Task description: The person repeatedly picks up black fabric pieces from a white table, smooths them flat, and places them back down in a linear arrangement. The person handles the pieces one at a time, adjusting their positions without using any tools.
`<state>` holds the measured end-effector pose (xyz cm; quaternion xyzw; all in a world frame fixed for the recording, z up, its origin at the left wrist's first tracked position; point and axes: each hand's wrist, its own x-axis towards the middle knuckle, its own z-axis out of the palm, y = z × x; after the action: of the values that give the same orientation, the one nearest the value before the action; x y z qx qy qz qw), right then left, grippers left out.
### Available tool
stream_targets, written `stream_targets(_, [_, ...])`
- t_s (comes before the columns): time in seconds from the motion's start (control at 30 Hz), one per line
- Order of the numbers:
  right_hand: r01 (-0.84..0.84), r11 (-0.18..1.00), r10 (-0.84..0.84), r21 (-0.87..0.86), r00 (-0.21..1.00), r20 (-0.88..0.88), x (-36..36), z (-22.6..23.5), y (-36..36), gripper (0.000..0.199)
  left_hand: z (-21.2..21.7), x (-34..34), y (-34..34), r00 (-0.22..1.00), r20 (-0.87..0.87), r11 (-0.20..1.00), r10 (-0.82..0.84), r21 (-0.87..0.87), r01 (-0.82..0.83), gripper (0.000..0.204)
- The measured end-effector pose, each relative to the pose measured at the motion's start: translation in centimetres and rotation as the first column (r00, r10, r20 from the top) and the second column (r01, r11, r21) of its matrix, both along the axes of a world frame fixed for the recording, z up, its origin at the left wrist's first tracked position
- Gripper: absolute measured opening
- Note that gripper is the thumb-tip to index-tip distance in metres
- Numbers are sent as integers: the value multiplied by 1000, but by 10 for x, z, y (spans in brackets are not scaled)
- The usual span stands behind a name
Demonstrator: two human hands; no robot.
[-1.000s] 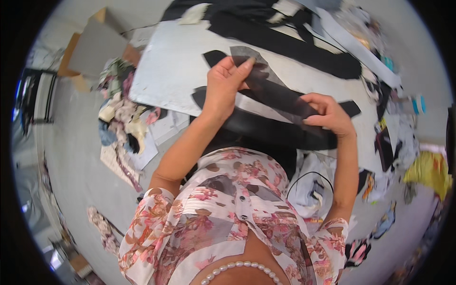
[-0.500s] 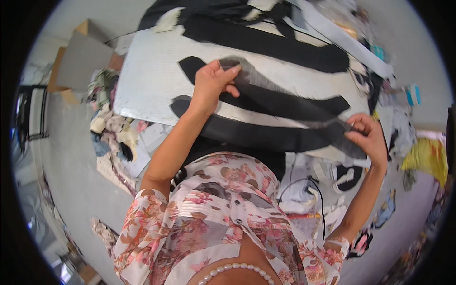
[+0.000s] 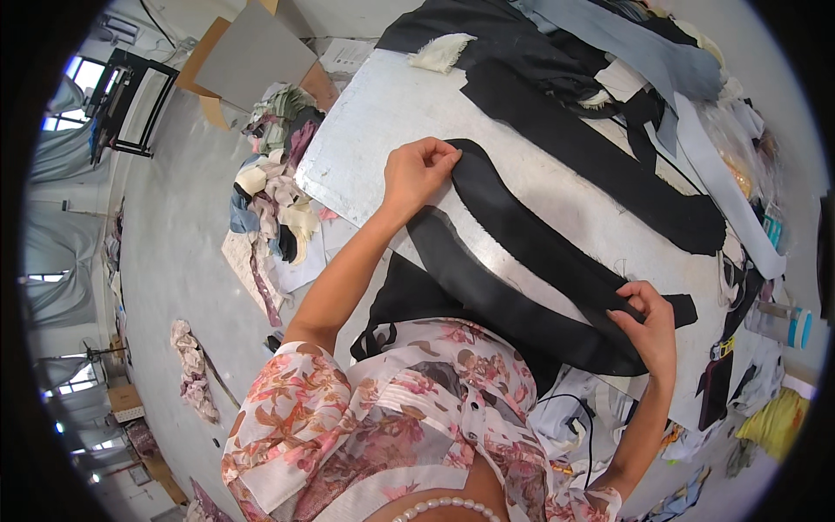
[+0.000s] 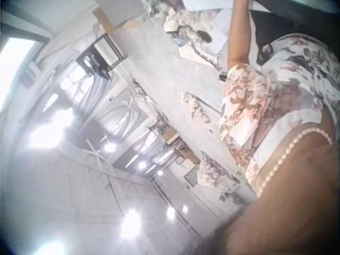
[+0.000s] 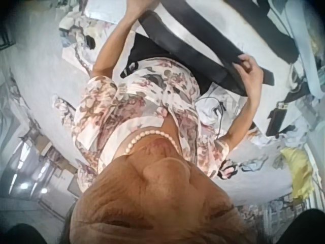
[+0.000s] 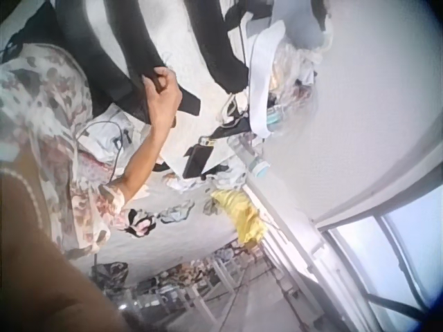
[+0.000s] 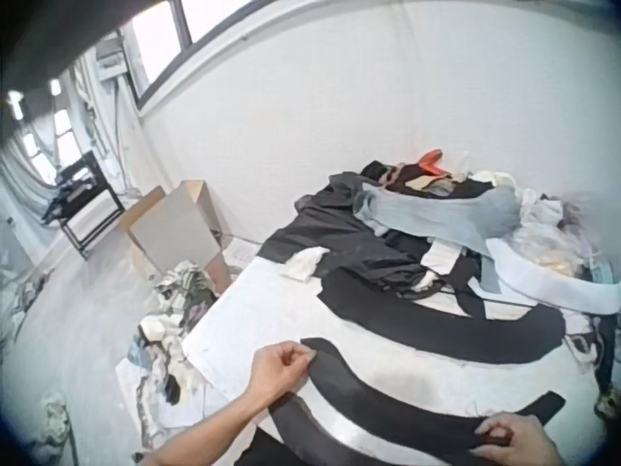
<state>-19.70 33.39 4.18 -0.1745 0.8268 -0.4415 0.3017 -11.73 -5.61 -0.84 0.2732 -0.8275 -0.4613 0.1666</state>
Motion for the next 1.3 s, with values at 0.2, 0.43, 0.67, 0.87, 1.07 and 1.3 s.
stream_targets(0.2, [-55, 998, 58, 44, 994, -92, 0, -8, -12, 29, 7, -16, -15, 993, 121, 985, 6, -172, 15, 16])
stream_targets(0.43, [-5, 1000, 5, 2, 991, -131, -1, -10, -19, 30, -4, -18, -19, 995, 98, 957, 34, -289, -4, 14])
stream_targets(0.67, [-36, 998, 41, 48, 993, -113, -5, -8, -19, 29, 12, -16, -4, 995, 104, 882, 4, -470, 45, 22])
stream_targets(0.87, [-57, 996, 64, 64, 990, -125, -5, -9, -18, 29, 11, 12, 24, 794, 335, 486, -507, -650, 584, 53])
stream_targets(1.07, [-44, 996, 32, -77, 989, -145, -8, -22, -18, 30, -2, -6, 1, 732, 402, 415, -551, -629, 658, 59])
stream_targets(1.3, [16, 1000, -16, 15, 1000, -2, -13, -3, -29, 33, -1, -18, -16, 679, 371, 428, -634, -563, 707, 59])
